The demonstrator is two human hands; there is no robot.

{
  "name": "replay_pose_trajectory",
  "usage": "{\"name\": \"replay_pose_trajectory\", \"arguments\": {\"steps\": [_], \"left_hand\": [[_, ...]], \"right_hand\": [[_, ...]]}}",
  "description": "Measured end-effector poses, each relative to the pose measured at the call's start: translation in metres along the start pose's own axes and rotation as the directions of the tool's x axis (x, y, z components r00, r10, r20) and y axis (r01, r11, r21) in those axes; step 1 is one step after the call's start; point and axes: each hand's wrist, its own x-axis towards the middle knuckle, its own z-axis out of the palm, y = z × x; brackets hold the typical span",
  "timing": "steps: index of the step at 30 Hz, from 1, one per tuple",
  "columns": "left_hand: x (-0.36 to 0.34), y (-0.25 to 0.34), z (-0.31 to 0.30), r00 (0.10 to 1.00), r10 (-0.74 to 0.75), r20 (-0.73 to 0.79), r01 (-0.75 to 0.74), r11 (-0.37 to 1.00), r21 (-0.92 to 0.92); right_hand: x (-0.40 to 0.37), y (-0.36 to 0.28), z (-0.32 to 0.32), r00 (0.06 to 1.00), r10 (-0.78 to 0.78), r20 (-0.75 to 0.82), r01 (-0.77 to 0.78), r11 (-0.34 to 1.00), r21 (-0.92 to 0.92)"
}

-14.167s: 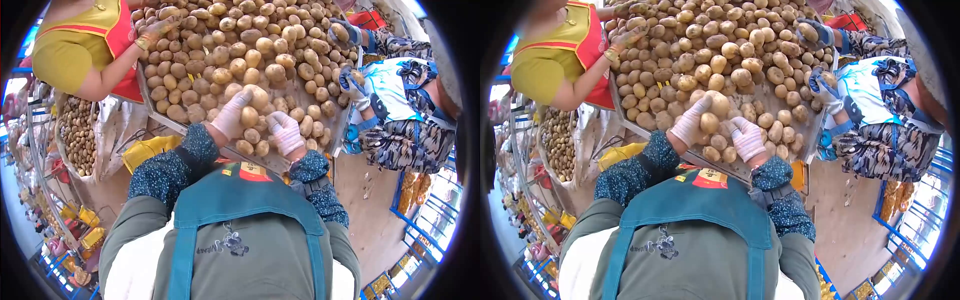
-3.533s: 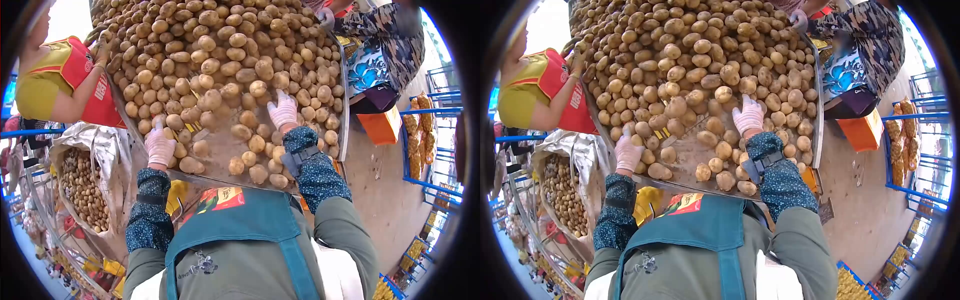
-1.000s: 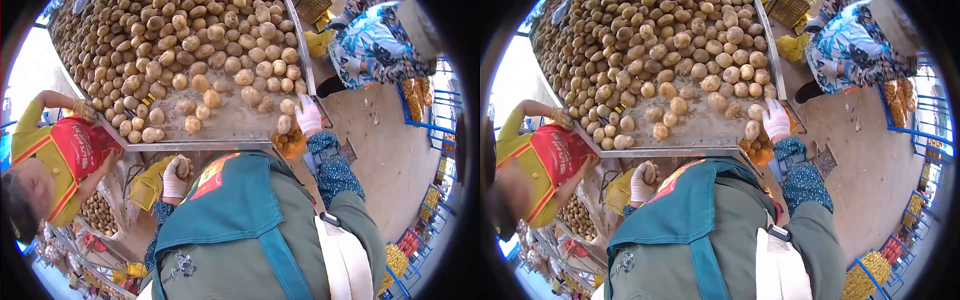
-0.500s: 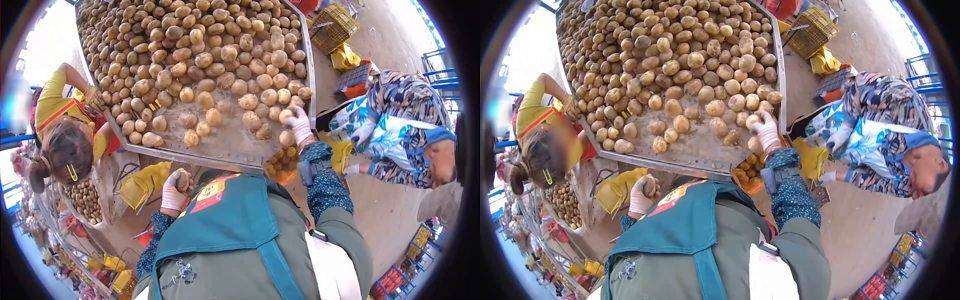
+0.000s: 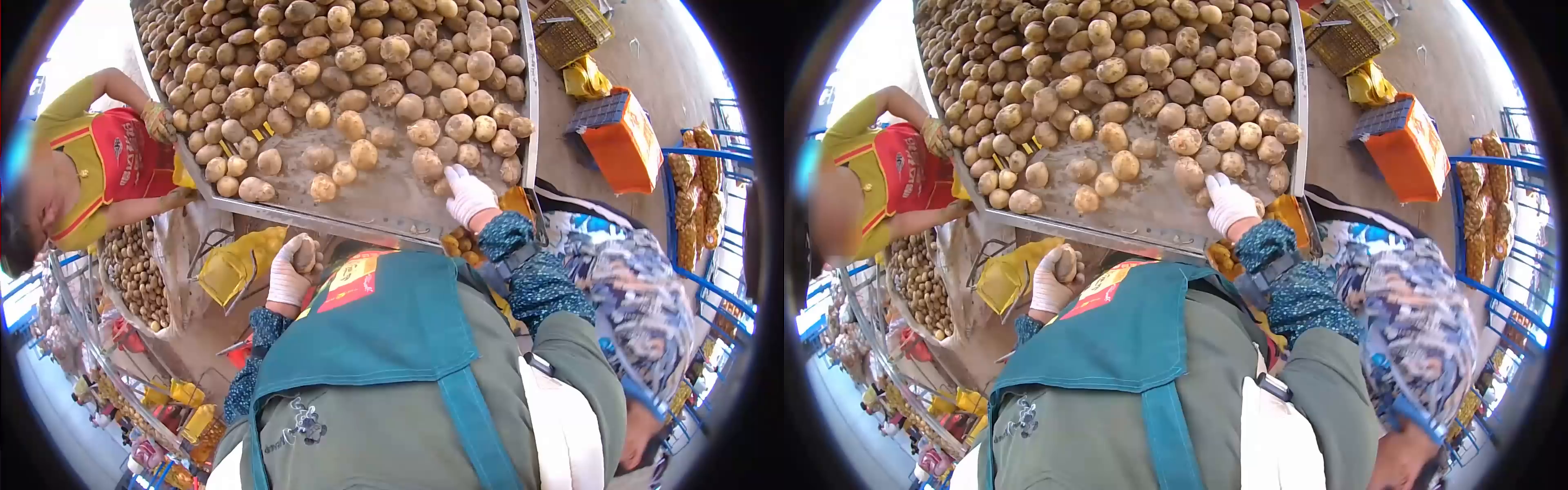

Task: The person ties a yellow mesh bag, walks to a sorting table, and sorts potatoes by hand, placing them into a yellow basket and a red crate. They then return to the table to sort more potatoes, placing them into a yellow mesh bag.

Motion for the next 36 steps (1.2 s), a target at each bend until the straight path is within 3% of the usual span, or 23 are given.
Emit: {"name": "replay_pose_trajectory", "arguments": {"steps": [2,6,7,9,11,13,15,17,20,23,25,26,27,28,29,31,32,34,36], "left_hand": [[0.004,-0.001,-0.002,1.0,-0.009,-0.008,0.009,1.0,-0.024],[0.019,0.001,-0.01,0.997,0.033,0.067,-0.035,0.999,0.035],[0.016,0.004,-0.008,0.997,0.039,0.062,-0.041,0.999,0.029],[0.01,0.009,-0.003,0.997,0.041,0.059,-0.042,0.999,0.018],[0.012,0.012,-0.005,0.998,0.033,0.055,-0.031,0.999,-0.026],[0.015,0.011,-0.01,0.999,-0.015,0.034,0.017,0.999,-0.046],[0.013,0.011,-0.007,1.0,-0.011,-0.027,0.009,0.999,-0.051],[0.008,0.011,-0.011,0.999,0.006,0.036,-0.003,0.997,-0.08],[-0.005,0.015,-0.019,0.999,0.034,0.038,-0.029,0.991,-0.128],[-0.005,0.008,-0.041,0.998,0.061,0.033,-0.054,0.978,-0.201],[-0.001,0.001,-0.063,0.997,0.079,0.009,-0.074,0.964,-0.254],[0.001,-0.002,-0.074,0.994,0.109,0.021,-0.1,0.961,-0.257],[-0.001,-0.004,-0.085,0.99,0.14,0.029,-0.128,0.957,-0.26],[-0.004,-0.005,-0.094,0.989,0.148,0.011,-0.138,0.948,-0.287],[-0.009,-0.005,-0.1,0.986,0.168,-0.008,-0.162,0.932,-0.323],[-0.014,-0.008,-0.107,0.98,0.191,-0.061,-0.199,0.897,-0.395],[-0.017,-0.006,-0.109,0.985,0.173,-0.018,-0.157,0.843,-0.515],[-0.032,-0.002,-0.12,0.981,0.195,-0.001,-0.143,0.716,-0.683],[-0.038,-0.002,-0.131,0.971,0.234,-0.055,-0.194,0.626,-0.755]], "right_hand": [[-0.003,-0.01,0.009,0.975,0.065,0.212,-0.042,0.993,-0.109],[-0.017,-0.014,-0.002,0.943,0.069,0.324,-0.081,0.996,0.022],[-0.022,-0.012,-0.002,0.944,0.06,0.325,-0.071,0.997,0.024],[-0.026,-0.006,-0.003,0.988,0.059,0.142,-0.097,0.955,0.281],[-0.012,-0.003,-0.003,0.992,0.005,0.128,-0.053,0.927,0.372],[0.013,-0.021,-0.02,0.976,-0.213,-0.038,0.213,0.918,0.336],[0.053,-0.053,-0.038,0.957,-0.262,0.127,0.24,0.957,0.161],[0.097,-0.069,-0.027,0.907,-0.384,0.173,0.387,0.922,0.013],[0.139,-0.109,-0.05,0.838,-0.233,0.493,0.353,0.921,-0.164],[0.151,-0.121,-0.053,0.769,-0.227,0.598,0.422,0.883,-0.208],[0.152,-0.119,-0.051,0.782,-0.243,0.574,0.4,0.902,-0.163],[0.151,-0.114,-0.047,0.821,-0.218,0.527,0.317,0.943,-0.104],[0.149,-0.104,-0.037,0.856,-0.311,0.414,0.385,0.917,-0.106],[0.148,-0.099,-0.036,0.864,-0.281,0.417,0.224,0.958,0.181],[0.145,-0.099,-0.034,0.864,-0.248,0.438,0.034,0.896,0.442],[0.123,-0.117,-0.051,0.809,-0.328,0.488,-0.255,0.551,0.794],[0.117,-0.116,-0.045,0.755,-0.421,0.502,-0.391,0.325,0.861],[0.105,-0.126,-0.027,0.675,-0.468,0.57,-0.574,0.152,0.804],[0.097,-0.146,-0.009,0.584,-0.552,0.595,-0.617,0.173,0.767]]}}
